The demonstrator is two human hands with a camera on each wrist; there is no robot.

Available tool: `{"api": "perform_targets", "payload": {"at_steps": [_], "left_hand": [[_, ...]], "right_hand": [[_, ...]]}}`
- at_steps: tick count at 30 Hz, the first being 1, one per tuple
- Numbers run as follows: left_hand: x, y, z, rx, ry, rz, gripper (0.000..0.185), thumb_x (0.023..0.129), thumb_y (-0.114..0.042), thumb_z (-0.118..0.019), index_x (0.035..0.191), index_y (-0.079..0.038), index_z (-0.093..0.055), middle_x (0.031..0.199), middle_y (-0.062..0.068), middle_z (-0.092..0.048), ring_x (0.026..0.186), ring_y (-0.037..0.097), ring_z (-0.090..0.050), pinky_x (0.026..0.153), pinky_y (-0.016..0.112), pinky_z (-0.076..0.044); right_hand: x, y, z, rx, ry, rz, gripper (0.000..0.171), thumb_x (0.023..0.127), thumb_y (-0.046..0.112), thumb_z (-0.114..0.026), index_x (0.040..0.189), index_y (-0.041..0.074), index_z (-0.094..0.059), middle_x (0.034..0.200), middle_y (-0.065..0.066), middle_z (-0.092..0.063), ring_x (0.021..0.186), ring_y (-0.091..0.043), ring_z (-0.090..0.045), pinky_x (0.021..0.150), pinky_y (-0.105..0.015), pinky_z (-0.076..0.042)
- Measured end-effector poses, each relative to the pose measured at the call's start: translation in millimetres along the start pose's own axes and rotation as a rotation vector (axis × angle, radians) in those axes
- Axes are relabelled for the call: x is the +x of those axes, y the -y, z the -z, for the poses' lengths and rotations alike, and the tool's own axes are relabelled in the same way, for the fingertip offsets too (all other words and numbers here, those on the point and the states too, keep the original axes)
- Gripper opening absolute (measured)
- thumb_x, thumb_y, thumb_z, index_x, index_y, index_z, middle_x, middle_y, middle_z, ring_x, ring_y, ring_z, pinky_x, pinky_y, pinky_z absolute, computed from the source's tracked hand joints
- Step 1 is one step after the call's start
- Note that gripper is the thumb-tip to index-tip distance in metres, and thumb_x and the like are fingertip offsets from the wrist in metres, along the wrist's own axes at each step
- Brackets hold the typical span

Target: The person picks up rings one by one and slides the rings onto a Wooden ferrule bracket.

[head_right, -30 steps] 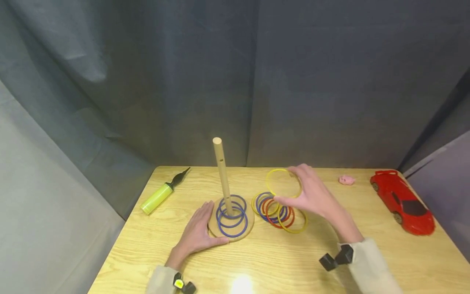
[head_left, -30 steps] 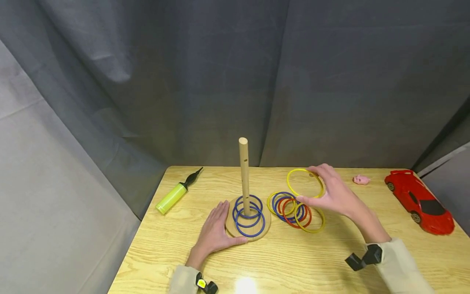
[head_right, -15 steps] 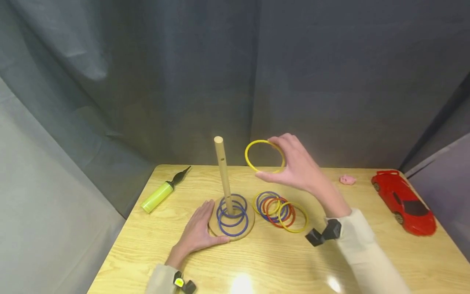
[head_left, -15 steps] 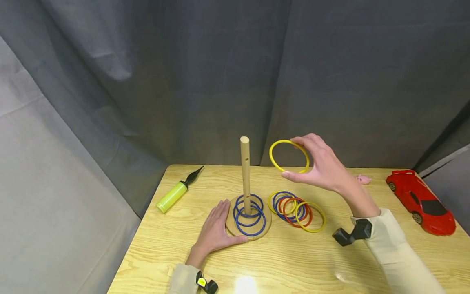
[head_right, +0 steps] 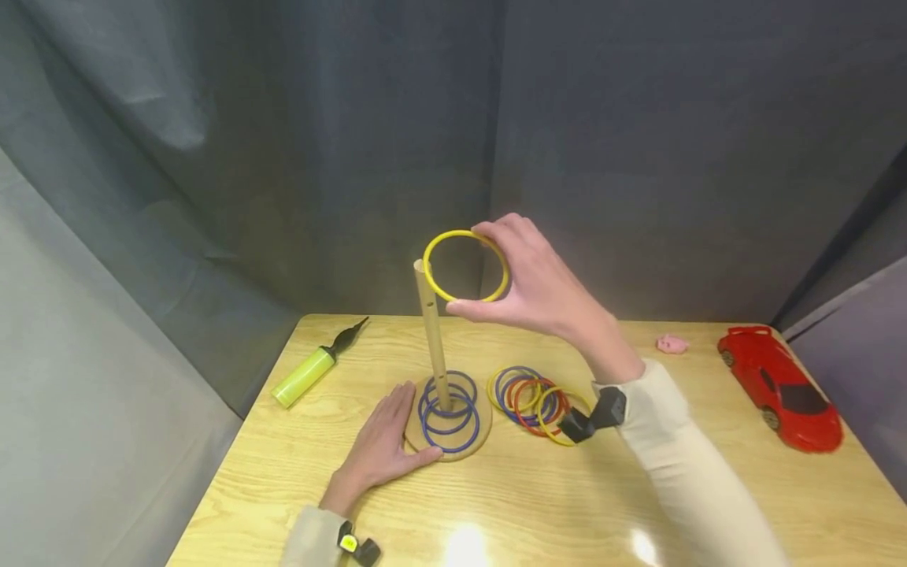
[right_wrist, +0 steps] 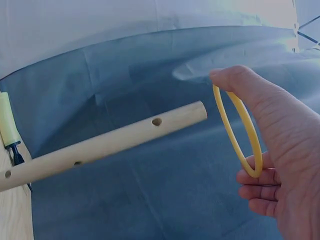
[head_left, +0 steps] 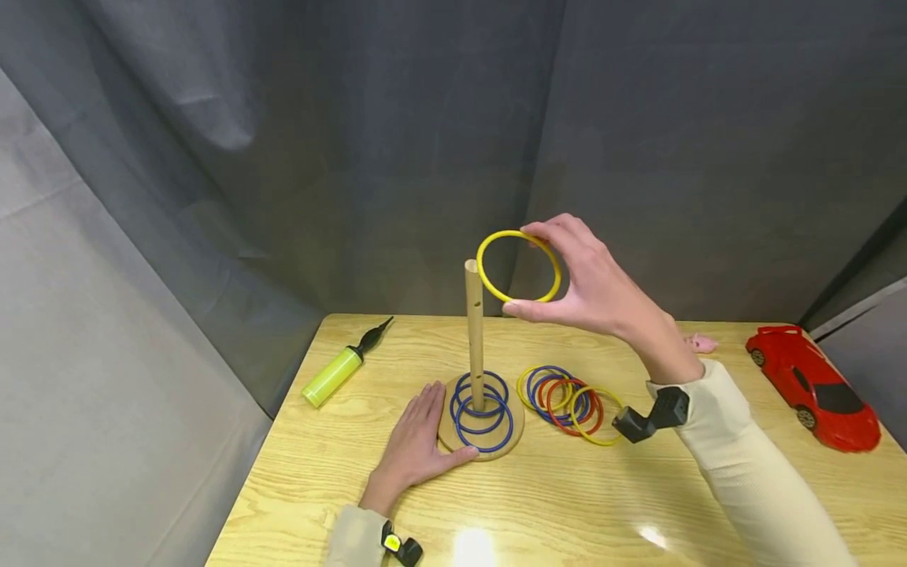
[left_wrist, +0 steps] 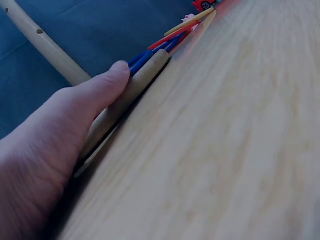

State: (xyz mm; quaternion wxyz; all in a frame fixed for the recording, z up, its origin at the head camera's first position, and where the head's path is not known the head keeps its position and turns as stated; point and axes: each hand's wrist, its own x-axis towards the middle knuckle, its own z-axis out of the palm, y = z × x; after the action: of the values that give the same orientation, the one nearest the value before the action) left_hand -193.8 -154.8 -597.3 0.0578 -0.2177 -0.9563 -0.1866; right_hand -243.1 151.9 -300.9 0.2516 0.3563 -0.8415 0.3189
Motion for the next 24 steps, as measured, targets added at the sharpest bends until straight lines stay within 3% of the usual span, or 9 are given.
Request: {"api": "perform_targets", "payload": {"at_steps": [11, 24], "left_hand": [[-0.4, 0.6, 0.9, 0.014, -0.004, 0.0, 0.126, 0.082, -0.093, -0.049, 0.167, -0.005, -0.018, 0.173, 0.014, -0.021, 0.161, 0.03, -0.018, 0.13, 0.045, -0.02], [1.6, 0.8, -2.6, -0.004, -0.005, 0.018, 0.128, 0.08, -0.094, -0.049, 0.168, -0.007, -0.018, 0.174, 0.012, -0.021, 0.161, 0.027, -0.016, 0.13, 0.045, -0.019]], "right_hand": [[15.5, 8.1, -16.9, -0.003, 0.075, 0.016, 0.085, 0.071, 0.052, -0.093, 0.134, 0.005, -0.061, 0.119, -0.006, -0.059, 0.113, -0.022, -0.051, 0.098, -0.042, -0.047], [11.7, 0.4, -36.1, -0.018, 0.161, -0.012, 0.085, 0.072, 0.057, -0.09, 0.133, 0.006, -0.061, 0.117, -0.003, -0.06, 0.109, -0.021, -0.051, 0.092, -0.039, -0.048]]}}
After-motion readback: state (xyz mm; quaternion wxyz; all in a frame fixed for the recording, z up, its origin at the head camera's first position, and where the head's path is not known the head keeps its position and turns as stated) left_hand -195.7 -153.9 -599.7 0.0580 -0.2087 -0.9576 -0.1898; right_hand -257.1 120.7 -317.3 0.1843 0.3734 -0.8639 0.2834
